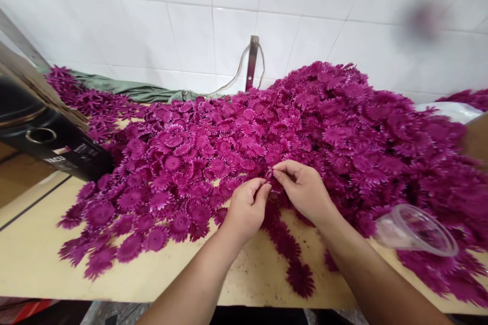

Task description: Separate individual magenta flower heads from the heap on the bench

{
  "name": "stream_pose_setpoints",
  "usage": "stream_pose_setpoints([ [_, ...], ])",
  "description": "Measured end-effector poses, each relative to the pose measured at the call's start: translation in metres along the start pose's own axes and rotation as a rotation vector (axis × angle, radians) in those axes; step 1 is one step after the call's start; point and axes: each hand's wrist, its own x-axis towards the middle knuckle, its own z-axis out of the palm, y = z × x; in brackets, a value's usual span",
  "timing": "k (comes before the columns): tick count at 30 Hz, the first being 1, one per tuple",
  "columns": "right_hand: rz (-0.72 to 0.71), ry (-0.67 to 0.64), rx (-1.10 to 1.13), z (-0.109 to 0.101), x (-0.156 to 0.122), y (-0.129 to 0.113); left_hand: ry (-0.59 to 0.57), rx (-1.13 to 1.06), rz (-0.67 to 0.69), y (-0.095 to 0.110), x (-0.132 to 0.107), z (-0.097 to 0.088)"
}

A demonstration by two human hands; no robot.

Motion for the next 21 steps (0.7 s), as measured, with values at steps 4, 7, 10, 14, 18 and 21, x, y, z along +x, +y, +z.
stream_pose_setpoints([
  [4, -0.017, 0.307, -0.215, -0.019, 0.027, 0.008, 0.022, 0.035, 0.010, -0.001, -0.002, -0.002],
  [7, 0.030, 0.445, -0.252, -0.039, 0.047, 0.014, 0.018, 0.000, -0.026, -0.002, -0.003, -0.003],
  [10, -0.100, 0.273, -0.297, -0.042, 0.040, 0.008, 0.006, -0.056, -0.104, -0.001, -0.002, -0.002],
  [14, -0.106, -0.129, -0.149, -0.019, 0.004, -0.006, -0.018, -0.093, -0.143, -0.001, -0.001, -0.002],
  [18, -0.041, -0.148, -0.005, -0.001, -0.011, -0.004, -0.024, -0.079, -0.133, -0.004, -0.003, -0.003],
  [21, 0.017, -0.117, 0.099, 0.003, -0.008, 0.002, -0.047, -0.046, -0.114, -0.006, -0.005, -0.002],
])
